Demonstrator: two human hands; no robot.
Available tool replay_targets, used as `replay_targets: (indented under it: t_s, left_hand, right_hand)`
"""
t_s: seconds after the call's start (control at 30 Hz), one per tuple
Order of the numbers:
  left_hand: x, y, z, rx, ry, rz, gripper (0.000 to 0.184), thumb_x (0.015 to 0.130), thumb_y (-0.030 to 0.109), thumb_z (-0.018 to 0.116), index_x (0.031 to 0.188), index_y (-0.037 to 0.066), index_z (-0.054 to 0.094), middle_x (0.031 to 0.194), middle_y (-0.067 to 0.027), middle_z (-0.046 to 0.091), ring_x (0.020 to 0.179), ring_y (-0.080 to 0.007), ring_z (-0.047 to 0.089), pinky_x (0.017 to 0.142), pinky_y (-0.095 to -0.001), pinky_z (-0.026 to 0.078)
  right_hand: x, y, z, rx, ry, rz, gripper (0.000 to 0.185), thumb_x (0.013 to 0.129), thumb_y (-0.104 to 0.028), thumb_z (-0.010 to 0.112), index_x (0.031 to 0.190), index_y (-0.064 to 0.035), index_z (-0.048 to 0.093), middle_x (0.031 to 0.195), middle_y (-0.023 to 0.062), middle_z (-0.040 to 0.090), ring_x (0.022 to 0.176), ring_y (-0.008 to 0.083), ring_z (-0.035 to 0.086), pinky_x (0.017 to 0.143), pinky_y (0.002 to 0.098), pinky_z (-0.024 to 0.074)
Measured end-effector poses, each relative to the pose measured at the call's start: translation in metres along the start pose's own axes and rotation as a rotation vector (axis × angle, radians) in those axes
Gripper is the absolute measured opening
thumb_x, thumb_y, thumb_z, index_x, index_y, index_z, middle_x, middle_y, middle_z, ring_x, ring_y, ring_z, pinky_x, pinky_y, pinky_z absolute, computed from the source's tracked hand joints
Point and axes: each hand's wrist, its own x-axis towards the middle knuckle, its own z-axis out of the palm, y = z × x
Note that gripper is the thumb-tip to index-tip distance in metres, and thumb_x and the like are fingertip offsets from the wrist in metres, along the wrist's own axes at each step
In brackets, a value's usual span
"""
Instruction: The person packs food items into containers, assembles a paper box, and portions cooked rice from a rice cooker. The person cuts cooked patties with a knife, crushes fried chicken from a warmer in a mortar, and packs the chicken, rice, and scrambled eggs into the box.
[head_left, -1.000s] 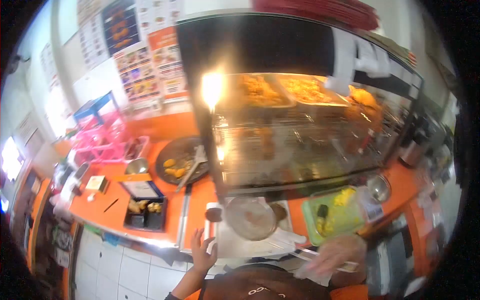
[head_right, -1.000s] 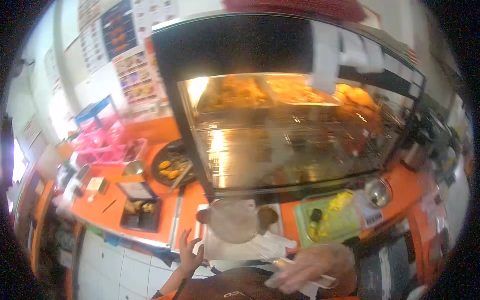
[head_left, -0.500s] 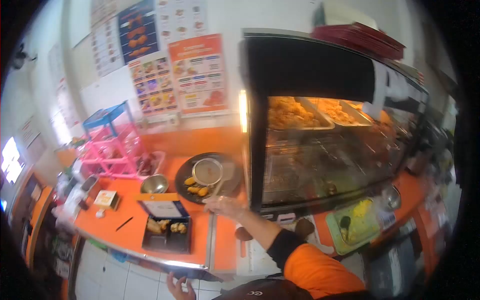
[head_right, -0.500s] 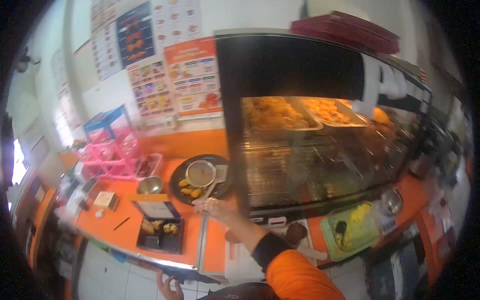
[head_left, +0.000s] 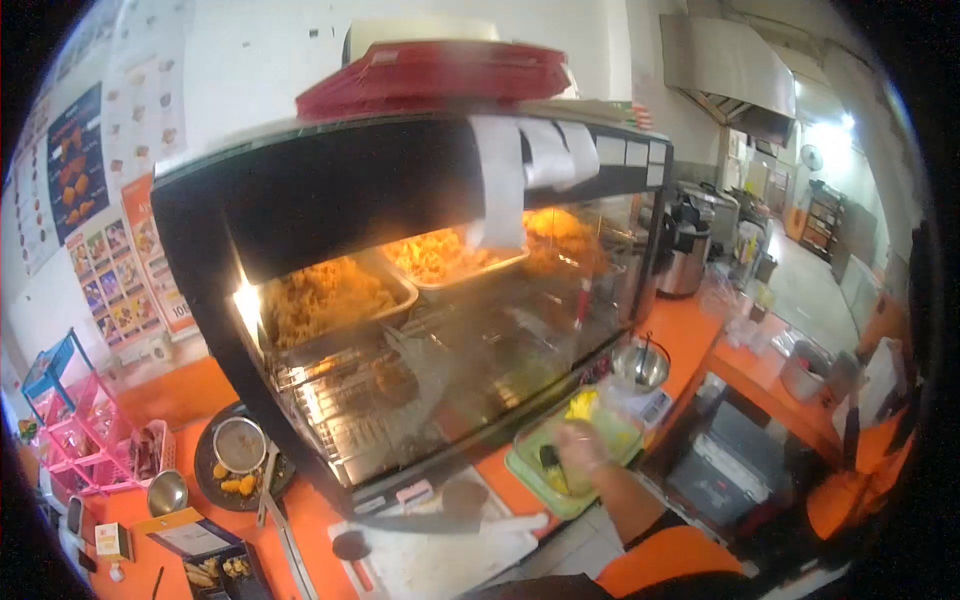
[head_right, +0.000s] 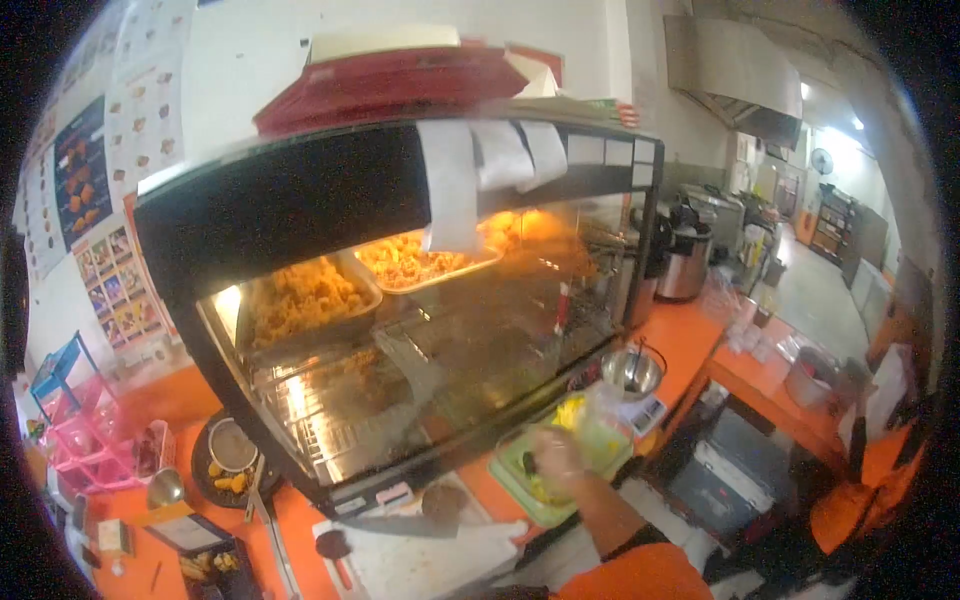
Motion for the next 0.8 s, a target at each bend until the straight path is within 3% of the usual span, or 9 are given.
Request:
replay_targets:
  t_s: [0.03,0.13,0.2,0.3,0.37,0.47,0.6,0.7,0.8]
  left_hand:
    - [-0.002,0.013,0.021,-0.062,0.004,0.007,0.020,0.085,0.016,0.060,0.100,0.003,0.060,0.119,-0.0236,0.048,0.112,-0.0365,0.047,0.091,-0.0451,0.043]
    - [0.010,0.079,0.075,-0.348,-0.045,0.063,0.018,0.087,0.013,0.057,0.103,0.005,0.059,0.118,-0.0181,0.052,0.108,-0.0272,0.053,0.084,-0.0366,0.048]
    - [-0.044,0.088,0.155,-0.930,-0.427,-0.417,0.022,0.089,0.012,0.052,0.109,0.005,0.055,0.112,-0.0119,0.055,0.094,-0.0193,0.056,0.075,-0.0331,0.049]
    - [-0.020,0.222,0.180,-1.141,-0.902,-0.877,0.025,0.088,0.016,0.054,0.110,0.005,0.054,0.093,-0.0087,0.059,0.075,-0.0193,0.059,0.061,-0.0304,0.047]
    - [0.057,0.299,0.146,-0.006,-1.409,0.534,0.026,0.087,0.019,0.057,0.108,0.003,0.057,0.101,-0.0124,0.060,0.093,-0.0237,0.060,0.071,-0.0375,0.048]
    - [0.022,0.303,0.165,-0.541,-0.845,0.733,0.025,0.085,0.017,0.062,0.104,0.001,0.059,0.104,-0.0165,0.058,0.105,-0.0305,0.054,0.083,-0.0468,0.045]
    - [0.065,0.289,0.211,-0.545,-0.700,0.598,0.026,0.069,0.007,0.066,0.095,0.005,0.062,0.100,-0.0143,0.062,0.092,-0.0324,0.059,0.079,-0.0421,0.047]
    - [0.177,0.308,0.183,-0.549,0.157,0.388,0.031,0.072,0.004,0.068,0.102,0.003,0.061,0.094,-0.0131,0.063,0.078,-0.0270,0.061,0.069,-0.0349,0.049]
    - [0.245,0.321,0.160,-0.834,0.113,-0.117,0.033,0.078,0.007,0.069,0.108,0.003,0.056,0.098,-0.0072,0.062,0.075,-0.0136,0.057,0.067,-0.0268,0.048]
  right_hand:
    - [0.031,0.077,0.039,0.001,0.201,-0.022,0.022,0.077,-0.028,0.059,0.077,-0.0065,0.062,0.078,0.0142,0.063,0.073,0.0285,0.061,0.064,0.0433,0.0461]
    - [0.060,0.139,0.070,-0.187,-0.278,0.015,0.038,0.077,-0.037,0.061,0.097,-0.0059,0.062,0.100,0.0169,0.063,0.095,0.0305,0.060,0.081,0.0421,0.0459]
    - [0.032,0.082,0.034,-0.385,-0.534,-0.013,0.061,0.076,-0.046,0.062,0.121,-0.0054,0.050,0.119,0.0204,0.055,0.111,0.0340,0.053,0.093,0.0401,0.0415]
    - [0.022,0.073,0.058,-0.134,-0.429,0.119,0.087,0.073,-0.054,0.062,0.138,-0.0053,0.030,0.128,0.0246,0.047,0.119,0.0370,0.047,0.100,0.0401,0.0373]
    - [0.022,0.074,0.059,0.139,-0.366,0.220,0.094,0.071,-0.055,0.064,0.141,-0.0054,0.024,0.128,0.0257,0.047,0.119,0.0375,0.046,0.100,0.0406,0.0372]
    - [0.007,0.044,0.011,0.269,-0.489,0.139,0.098,0.067,-0.049,0.071,0.141,-0.0053,0.023,0.125,0.0255,0.049,0.117,0.0375,0.049,0.098,0.0407,0.0393]
    - [0.015,0.080,0.080,0.182,-0.490,-0.008,0.091,0.068,-0.033,0.075,0.139,-0.0050,0.027,0.116,0.0248,0.055,0.109,0.0354,0.055,0.091,0.0406,0.0442]
    - [0.009,0.081,0.065,0.238,-0.334,-0.029,0.084,0.068,-0.026,0.076,0.137,-0.0052,0.031,0.112,0.0227,0.058,0.105,0.0345,0.057,0.087,0.0412,0.0460]
    - [0.005,0.079,0.022,0.217,-0.250,-0.023,0.074,0.073,-0.025,0.072,0.134,-0.0054,0.036,0.106,0.0202,0.060,0.102,0.0342,0.058,0.086,0.0414,0.0463]
